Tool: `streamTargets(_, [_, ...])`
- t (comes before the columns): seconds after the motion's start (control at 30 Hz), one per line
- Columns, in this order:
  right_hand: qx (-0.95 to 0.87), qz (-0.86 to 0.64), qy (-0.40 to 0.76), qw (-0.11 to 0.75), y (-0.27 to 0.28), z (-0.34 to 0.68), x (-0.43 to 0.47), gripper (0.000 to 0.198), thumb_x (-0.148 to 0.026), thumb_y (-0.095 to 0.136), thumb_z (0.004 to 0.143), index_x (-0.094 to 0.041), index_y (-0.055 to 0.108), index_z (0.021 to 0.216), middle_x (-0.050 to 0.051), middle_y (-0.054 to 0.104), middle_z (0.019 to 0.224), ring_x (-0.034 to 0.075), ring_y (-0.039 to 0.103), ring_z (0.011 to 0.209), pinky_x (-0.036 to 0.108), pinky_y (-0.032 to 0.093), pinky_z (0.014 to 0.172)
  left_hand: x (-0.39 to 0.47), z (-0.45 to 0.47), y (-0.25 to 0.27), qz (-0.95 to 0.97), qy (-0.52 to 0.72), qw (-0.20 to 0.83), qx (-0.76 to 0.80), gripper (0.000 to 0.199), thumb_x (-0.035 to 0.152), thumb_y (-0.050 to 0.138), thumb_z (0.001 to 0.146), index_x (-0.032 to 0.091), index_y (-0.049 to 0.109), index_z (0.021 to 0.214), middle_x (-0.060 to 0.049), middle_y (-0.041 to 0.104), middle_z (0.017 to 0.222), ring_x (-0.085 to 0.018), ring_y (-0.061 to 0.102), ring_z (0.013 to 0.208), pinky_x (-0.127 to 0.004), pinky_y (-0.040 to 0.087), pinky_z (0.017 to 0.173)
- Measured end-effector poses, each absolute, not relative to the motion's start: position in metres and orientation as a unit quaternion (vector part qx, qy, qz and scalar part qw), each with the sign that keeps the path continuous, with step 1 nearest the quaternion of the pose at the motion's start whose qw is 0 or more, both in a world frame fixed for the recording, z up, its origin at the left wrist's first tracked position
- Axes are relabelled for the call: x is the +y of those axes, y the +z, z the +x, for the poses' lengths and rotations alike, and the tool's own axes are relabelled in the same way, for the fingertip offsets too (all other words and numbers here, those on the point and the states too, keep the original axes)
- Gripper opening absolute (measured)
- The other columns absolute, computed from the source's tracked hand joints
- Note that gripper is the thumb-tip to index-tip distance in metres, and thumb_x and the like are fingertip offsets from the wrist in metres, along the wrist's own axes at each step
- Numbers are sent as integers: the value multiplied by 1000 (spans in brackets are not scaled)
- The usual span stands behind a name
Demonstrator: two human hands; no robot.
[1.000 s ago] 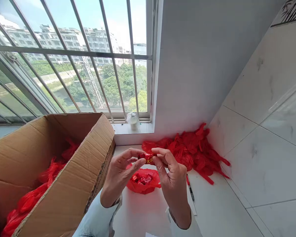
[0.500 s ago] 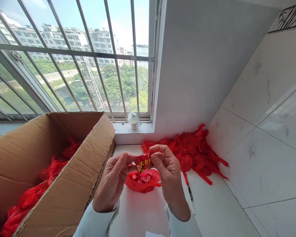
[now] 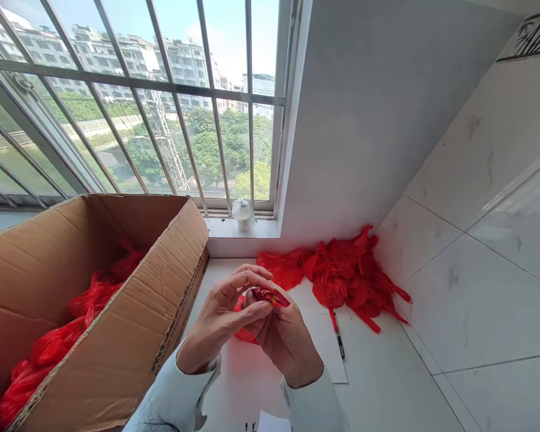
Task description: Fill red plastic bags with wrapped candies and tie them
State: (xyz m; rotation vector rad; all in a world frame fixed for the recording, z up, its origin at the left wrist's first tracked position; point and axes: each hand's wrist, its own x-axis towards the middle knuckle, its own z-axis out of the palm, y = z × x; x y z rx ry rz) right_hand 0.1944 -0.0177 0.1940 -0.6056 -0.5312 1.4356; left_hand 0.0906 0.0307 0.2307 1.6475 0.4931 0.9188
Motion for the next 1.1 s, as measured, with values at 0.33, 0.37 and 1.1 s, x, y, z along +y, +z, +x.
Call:
streamTargets(0.33, [-377, -415, 405, 723, 195, 215, -18, 21, -40, 61, 82, -23, 64, 92, 0, 61, 85, 10, 56, 72, 23, 46, 67, 36, 90, 228, 668, 411, 539, 307, 20, 34, 75, 68, 16, 68, 73, -3, 68, 72, -15, 58, 68, -25, 47, 65])
streamTargets(0.37, [-400, -419, 396, 713, 196, 217, -19, 18, -38, 62, 81, -22, 64, 89, -1, 62, 81, 10, 56, 72, 23, 46, 68, 35, 91, 229, 681, 405, 520, 318, 20, 34, 75, 68, 16, 68, 73, -3, 68, 72, -15, 58, 68, -25, 47, 64])
streamTargets(1.1, [-327, -477, 303, 757, 201, 210, -33, 15, -30, 70, 75, -21, 61, 84, -2, 65, 73, 10, 58, 60, 24, 50, 57, 19, 94, 223, 533, 411, 696, 249, 12, 26, 70, 77, 15, 69, 82, -4, 72, 77, -12, 65, 69, -18, 52, 63])
